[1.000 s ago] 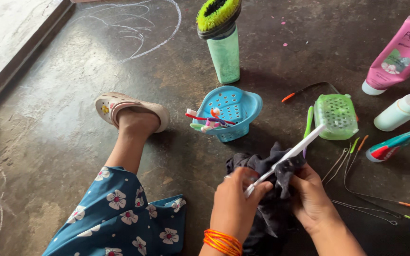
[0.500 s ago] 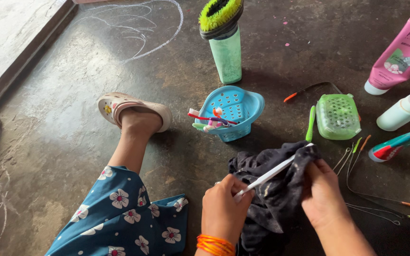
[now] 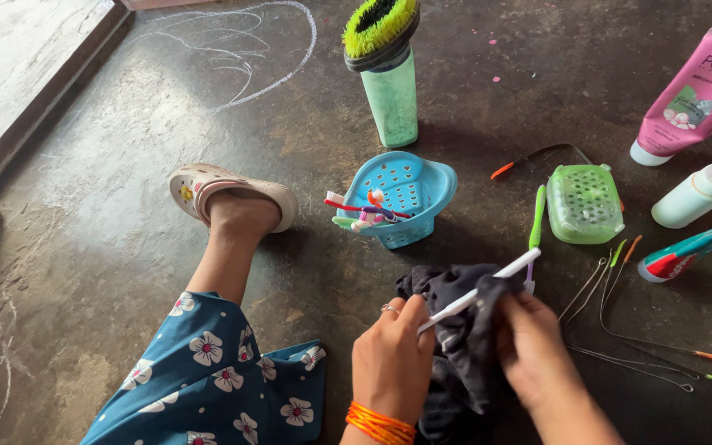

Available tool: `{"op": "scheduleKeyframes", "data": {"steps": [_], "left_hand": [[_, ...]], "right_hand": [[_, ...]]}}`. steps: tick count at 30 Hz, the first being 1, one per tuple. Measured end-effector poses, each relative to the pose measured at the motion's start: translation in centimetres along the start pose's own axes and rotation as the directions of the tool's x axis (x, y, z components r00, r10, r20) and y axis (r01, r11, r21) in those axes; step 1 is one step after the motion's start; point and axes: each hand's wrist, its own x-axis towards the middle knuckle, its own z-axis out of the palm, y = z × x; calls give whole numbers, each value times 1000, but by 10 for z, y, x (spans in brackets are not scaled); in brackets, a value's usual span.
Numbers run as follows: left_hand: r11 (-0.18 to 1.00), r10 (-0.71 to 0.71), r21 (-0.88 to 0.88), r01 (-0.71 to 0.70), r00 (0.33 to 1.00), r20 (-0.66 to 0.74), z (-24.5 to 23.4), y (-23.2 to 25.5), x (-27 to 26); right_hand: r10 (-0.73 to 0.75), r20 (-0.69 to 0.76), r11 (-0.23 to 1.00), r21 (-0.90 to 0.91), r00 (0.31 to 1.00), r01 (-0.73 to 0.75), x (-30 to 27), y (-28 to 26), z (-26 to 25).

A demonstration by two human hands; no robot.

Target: The person sits on the floor and wipes several toothbrushes and dental floss picks with a dark cloth. Each item is wiped and then placed into a blue plastic basket. Other toiletries like toothpaste and a brush are visible nearby.

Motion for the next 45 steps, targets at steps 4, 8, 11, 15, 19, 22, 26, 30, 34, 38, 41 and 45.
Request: {"op": "scheduleKeyframes", "data": {"steps": [4, 8, 11, 15, 19, 22, 26, 30, 34, 38, 41, 45], "left_hand": [[997, -78, -16, 78, 997, -13, -8, -11, -4], [803, -390, -451, 390, 916, 99, -8, -17, 0], [508, -489, -751, 421, 859, 151, -12, -16, 13], [471, -368, -864, 180, 930, -6, -26, -1, 33], [499, -325, -866, -31, 920, -221, -49, 18, 62], [647, -291, -757, -89, 889, -353, -74, 29, 78], [819, -186, -558, -130, 861, -474, -88, 34, 103], [940, -65, -326, -96, 891, -450, -82, 29, 119], [997, 74, 14, -76, 900, -429, -64, 18, 129], [992, 103, 103, -67, 908, -406, -48, 4, 139], [991, 108, 117, -68, 923, -370, -43, -5, 149], [999, 3, 43, 13, 939, -345, -44, -11, 164]], "right_hand": [[-82, -53, 996, 39, 995, 84, 16, -26, -23], [-110, -22, 992, 52, 994, 111, 15, -28, -20], [-93, 9, 992, 89, 996, 91, 3, -25, -1], [-4, 15, 995, 103, 1000, 2, -10, -23, 15], [1, 72, 997, 77, 997, -7, 3, -10, -1], [13, 32, 995, 96, 999, -16, 15, -5, -15], [131, -24, 984, 128, 991, -127, 19, 10, -16], [219, -16, 965, 154, 976, -214, 32, 31, -29], [237, -33, 965, 125, 971, -232, 57, 49, -52], [237, -18, 963, 133, 971, -233, 71, 61, -74], [242, -59, 965, 122, 968, -234, 88, 76, -91], [264, -52, 958, 129, 963, -255, 110, 95, -112]]}}
